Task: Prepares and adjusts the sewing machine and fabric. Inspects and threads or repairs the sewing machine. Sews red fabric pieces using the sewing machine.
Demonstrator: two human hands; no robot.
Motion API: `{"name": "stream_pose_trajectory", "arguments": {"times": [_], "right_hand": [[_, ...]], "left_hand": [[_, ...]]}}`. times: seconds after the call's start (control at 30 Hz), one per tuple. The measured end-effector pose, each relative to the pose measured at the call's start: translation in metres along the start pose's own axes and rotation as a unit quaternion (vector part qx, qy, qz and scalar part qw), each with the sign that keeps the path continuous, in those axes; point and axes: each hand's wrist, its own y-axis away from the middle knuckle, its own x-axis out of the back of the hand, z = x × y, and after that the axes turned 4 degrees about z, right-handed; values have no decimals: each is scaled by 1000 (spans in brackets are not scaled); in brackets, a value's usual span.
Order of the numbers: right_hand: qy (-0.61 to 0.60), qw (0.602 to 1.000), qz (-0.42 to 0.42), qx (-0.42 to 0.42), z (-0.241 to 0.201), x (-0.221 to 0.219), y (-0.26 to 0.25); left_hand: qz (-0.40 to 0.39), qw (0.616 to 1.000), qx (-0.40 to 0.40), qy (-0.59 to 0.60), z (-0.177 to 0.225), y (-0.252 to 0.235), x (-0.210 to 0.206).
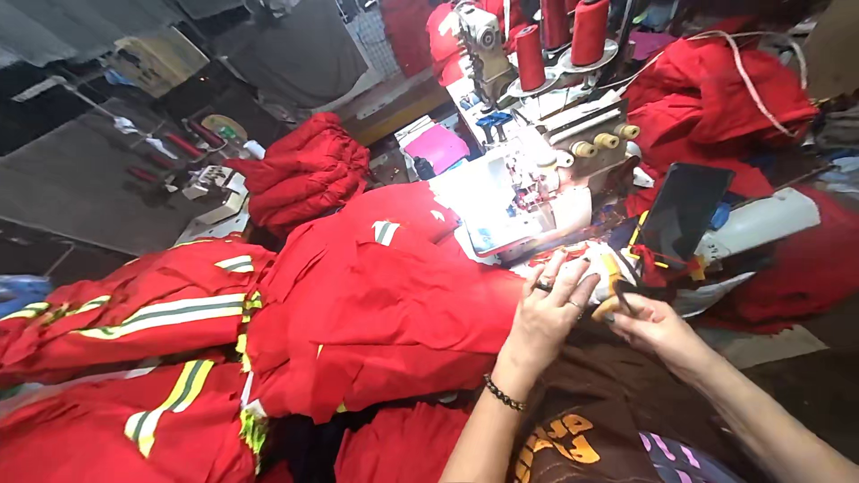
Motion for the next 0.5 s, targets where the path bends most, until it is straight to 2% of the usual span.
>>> {"name": "stream_pose_trajectory", "arguments": {"times": [0.1, 0.2, 0.3, 0.4, 0.5], "right_hand": [[44, 995, -81, 23, 2, 16, 12], [119, 987, -105, 36, -13, 40, 6], [208, 976, -16, 70, -61, 70, -22], [190, 964, 137, 125, -112, 92, -76], [249, 949, 159, 108, -144, 104, -155]], "left_hand": [[-57, 995, -78, 30, -15, -7, -2], [-71, 992, -52, 89, -26, 8, -3], [-47, 988, 32, 146, -41, 30, -4], [-5, 961, 145, 235, -66, 59, -21], [26, 938, 230, 259, -77, 74, -35]]}}
